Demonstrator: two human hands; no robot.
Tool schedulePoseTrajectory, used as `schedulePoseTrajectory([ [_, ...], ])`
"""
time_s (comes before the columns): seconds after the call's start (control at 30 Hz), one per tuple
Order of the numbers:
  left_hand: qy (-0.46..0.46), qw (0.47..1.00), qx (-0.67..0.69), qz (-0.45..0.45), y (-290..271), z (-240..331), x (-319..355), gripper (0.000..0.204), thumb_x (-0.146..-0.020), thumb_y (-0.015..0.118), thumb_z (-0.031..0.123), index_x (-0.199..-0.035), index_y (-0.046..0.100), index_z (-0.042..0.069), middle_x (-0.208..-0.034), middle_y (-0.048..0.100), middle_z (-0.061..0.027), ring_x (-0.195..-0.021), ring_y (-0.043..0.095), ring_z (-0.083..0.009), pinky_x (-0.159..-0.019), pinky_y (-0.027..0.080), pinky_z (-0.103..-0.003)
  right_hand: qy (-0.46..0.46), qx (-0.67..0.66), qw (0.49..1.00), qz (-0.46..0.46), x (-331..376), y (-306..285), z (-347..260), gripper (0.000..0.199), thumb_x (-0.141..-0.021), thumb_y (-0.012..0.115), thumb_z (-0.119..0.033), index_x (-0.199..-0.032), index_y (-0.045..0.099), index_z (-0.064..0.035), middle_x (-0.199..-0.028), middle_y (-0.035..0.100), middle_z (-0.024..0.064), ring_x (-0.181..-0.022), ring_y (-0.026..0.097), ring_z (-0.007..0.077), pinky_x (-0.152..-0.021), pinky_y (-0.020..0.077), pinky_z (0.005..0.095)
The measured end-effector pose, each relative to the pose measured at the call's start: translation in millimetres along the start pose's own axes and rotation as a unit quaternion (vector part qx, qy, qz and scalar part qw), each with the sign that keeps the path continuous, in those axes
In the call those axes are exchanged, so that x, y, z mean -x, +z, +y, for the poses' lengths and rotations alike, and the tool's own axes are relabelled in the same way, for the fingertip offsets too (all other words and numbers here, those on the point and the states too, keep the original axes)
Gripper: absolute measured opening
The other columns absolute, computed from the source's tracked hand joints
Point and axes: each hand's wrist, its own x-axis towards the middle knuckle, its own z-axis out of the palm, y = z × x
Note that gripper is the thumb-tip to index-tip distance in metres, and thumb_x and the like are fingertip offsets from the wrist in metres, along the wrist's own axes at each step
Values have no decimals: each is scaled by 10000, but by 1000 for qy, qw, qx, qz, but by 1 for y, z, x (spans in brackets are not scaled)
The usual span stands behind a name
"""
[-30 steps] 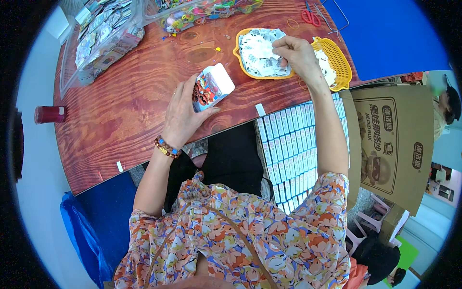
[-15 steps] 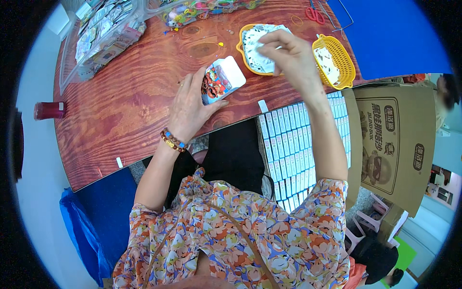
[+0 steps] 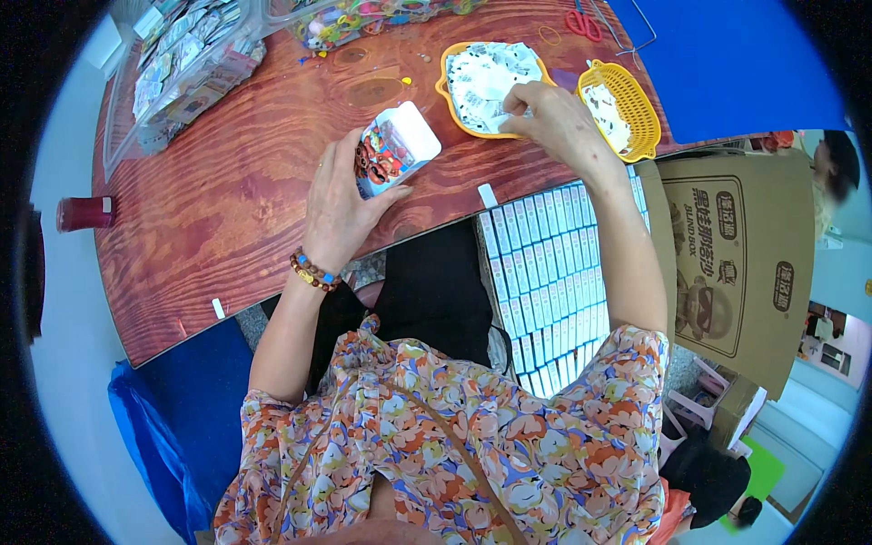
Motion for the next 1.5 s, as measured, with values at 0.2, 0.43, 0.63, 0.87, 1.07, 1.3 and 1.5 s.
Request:
schedulePoseTrajectory([
  [0.2, 4, 1000, 13, 2, 1, -2, 2, 786, -652, 876, 238, -1284, 459, 23, -1077, 564, -183, -1015, 578, -379, -825, 504, -458, -1, 6, 998, -66, -15, 2, 7, 128, -824, 695, -144, -874, 647, -36, -762, 628, 50, -688, 586, 170, -643, 466, 331],
  [0.43, -12, 1000, 3, -12, 1, -5, 2, 794, -648, 878, 258, -1282, 466, 15, -1086, 568, -179, -1011, 583, -370, -830, 510, -453, 19, -201, 976, -83, -14, -7, 26, 42, -870, 661, -93, -879, 654, -53, -727, 571, -23, -575, 501, 27, -491, 394, 193],
  [0.63, 5, 1000, -5, -18, 3, -3, 1, 797, -669, 865, 295, -1295, 468, 3, -1091, 571, -171, -1020, 586, -360, -831, 511, -449, 50, -240, 969, -35, -10, -3, 37, 60, -907, 649, -82, -942, 648, -33, -741, 584, -34, -560, 480, 11, -494, 385, 163],
  [0.87, 5, 1000, -17, -17, 6, 3, 0, 786, -671, 865, 305, -1280, 475, -2, -1074, 563, -162, -981, 593, -352, -815, 517, -447, -6, -332, 943, 28, -1, -11, 8, 81, -909, 659, -77, -976, 663, -32, -774, 609, -38, -542, 454, 10, -492, 364, 167],
  [1.07, 7, 1000, -12, -15, 11, 10, -3, 789, -666, 866, 301, -1280, 468, 7, -1075, 557, -156, -970, 590, -349, -812, 518, -444, -141, -220, 961, 86, 13, 15, -56, 138, -888, 665, -51, -1026, 672, -49, -769, 631, -55, -559, 434, 12, -515, 364, 193],
  [1.3, -1, 1000, 2, -15, 10, 6, -1, 802, -660, 868, 290, -1292, 461, 10, -1097, 564, -165, -1005, 586, -355, -816, 516, -452, -137, -252, 958, -30, 13, 30, -69, 191, -927, 620, -61, -1110, 672, -41, -783, 697, 1, -689, 592, 40, -614, 483, 231],
  [1.5, 0, 1000, 3, -25, 11, 6, -2, 793, -663, 868, 263, -1296, 460, 14, -1103, 557, -172, -1013, 578, -364, -825, 509, -453, -157, -370, 912, 76, 11, 11, -57, 320, -966, 580, -99, -1282, 617, -69, -853, 732, 13, -632, 556, 38, -585, 473, 236],
])
